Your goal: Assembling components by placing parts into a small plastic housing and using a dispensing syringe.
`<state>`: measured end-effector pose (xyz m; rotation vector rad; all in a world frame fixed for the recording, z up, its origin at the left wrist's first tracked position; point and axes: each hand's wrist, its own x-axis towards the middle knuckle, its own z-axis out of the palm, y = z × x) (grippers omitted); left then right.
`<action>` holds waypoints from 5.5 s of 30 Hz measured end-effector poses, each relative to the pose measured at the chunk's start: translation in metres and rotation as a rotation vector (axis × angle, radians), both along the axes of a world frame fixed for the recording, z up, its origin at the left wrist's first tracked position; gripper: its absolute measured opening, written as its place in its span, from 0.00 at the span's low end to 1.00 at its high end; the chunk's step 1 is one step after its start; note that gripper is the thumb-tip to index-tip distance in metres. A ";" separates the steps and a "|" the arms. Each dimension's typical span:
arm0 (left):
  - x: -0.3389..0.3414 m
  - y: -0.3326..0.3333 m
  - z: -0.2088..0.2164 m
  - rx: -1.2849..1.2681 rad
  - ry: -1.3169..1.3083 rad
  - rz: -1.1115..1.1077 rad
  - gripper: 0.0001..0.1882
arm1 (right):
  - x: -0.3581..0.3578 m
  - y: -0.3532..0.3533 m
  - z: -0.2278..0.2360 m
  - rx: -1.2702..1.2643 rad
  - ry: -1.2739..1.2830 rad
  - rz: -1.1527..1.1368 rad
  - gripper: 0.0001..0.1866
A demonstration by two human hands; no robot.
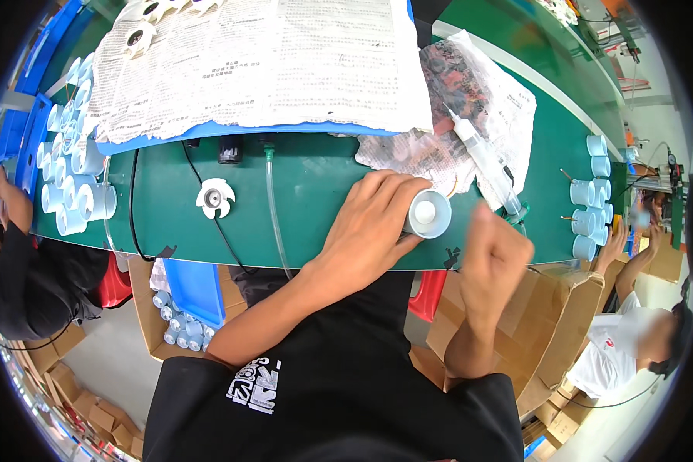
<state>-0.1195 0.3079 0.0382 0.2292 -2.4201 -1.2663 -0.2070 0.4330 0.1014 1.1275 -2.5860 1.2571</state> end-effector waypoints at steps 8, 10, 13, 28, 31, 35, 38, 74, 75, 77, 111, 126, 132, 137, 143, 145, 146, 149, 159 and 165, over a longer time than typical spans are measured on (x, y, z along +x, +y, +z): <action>0.005 -0.001 -0.004 0.149 0.187 0.139 0.29 | -0.022 0.028 -0.053 -0.101 -0.115 -0.133 0.23; -0.005 0.011 -0.023 -0.026 0.256 0.079 0.30 | -0.031 0.044 -0.068 -0.164 -0.219 -0.245 0.26; 0.005 0.010 -0.027 -0.071 0.242 0.001 0.25 | -0.029 0.050 -0.089 -0.240 -0.240 -0.247 0.28; 0.032 -0.001 0.018 0.357 0.456 0.005 0.23 | -0.022 0.036 -0.082 -0.035 -0.087 -0.227 0.24; 0.060 -0.030 0.030 0.214 0.594 0.182 0.36 | -0.020 0.038 -0.081 -0.022 -0.046 -0.173 0.25; 0.113 -0.069 0.050 0.210 0.498 0.528 0.38 | -0.023 0.042 -0.082 0.026 -0.049 -0.176 0.27; 0.140 -0.082 0.044 0.177 0.421 0.636 0.40 | -0.023 0.044 -0.081 0.040 -0.036 -0.177 0.29; 0.313 -0.211 -0.017 -0.227 0.025 1.377 0.46 | -0.016 0.037 -0.080 -0.037 0.021 -0.134 0.30; 0.306 -0.216 -0.018 -0.263 0.008 1.388 0.46 | -0.022 0.040 -0.091 -0.098 -0.031 -0.143 0.29; 0.294 -0.224 -0.023 -0.314 -0.038 1.412 0.45 | -0.033 0.056 -0.102 -0.127 -0.090 -0.116 0.26; 0.037 0.017 -0.001 0.383 0.215 -0.036 0.08 | -0.276 0.190 -0.096 0.459 0.439 -0.900 0.13; -0.003 0.036 0.021 0.053 0.431 -0.031 0.07 | -0.168 0.102 -0.015 -0.011 0.143 -0.473 0.18; -0.060 -0.001 0.042 -0.241 0.278 -0.004 0.46 | -0.065 0.019 0.003 -0.168 -0.313 -0.077 0.06; -0.062 -0.005 0.026 -0.200 0.105 -0.095 0.32 | -0.040 0.008 0.002 -0.011 -0.205 0.088 0.08; -0.074 0.008 0.031 0.186 0.045 -0.032 0.32 | -0.016 0.053 -0.027 -0.923 -0.723 -0.105 0.12; -0.090 0.012 0.037 0.269 0.058 -0.068 0.31 | -0.015 0.055 -0.046 -0.928 -1.046 -0.069 0.14; -0.100 0.012 0.034 0.171 0.033 -0.062 0.32 | -0.016 0.049 -0.051 -0.952 -1.164 -0.062 0.17; -0.125 0.012 0.033 -0.064 0.011 -0.144 0.32 | -0.020 0.039 -0.057 -1.055 -1.208 -0.047 0.25; -0.082 0.022 0.036 -0.128 0.165 -0.270 0.35 | -0.019 0.031 -0.075 -1.235 -1.251 -0.106 0.22; -0.016 0.019 0.034 0.284 0.324 -0.398 0.36 | -0.041 0.012 -0.070 -1.436 -1.265 0.210 0.21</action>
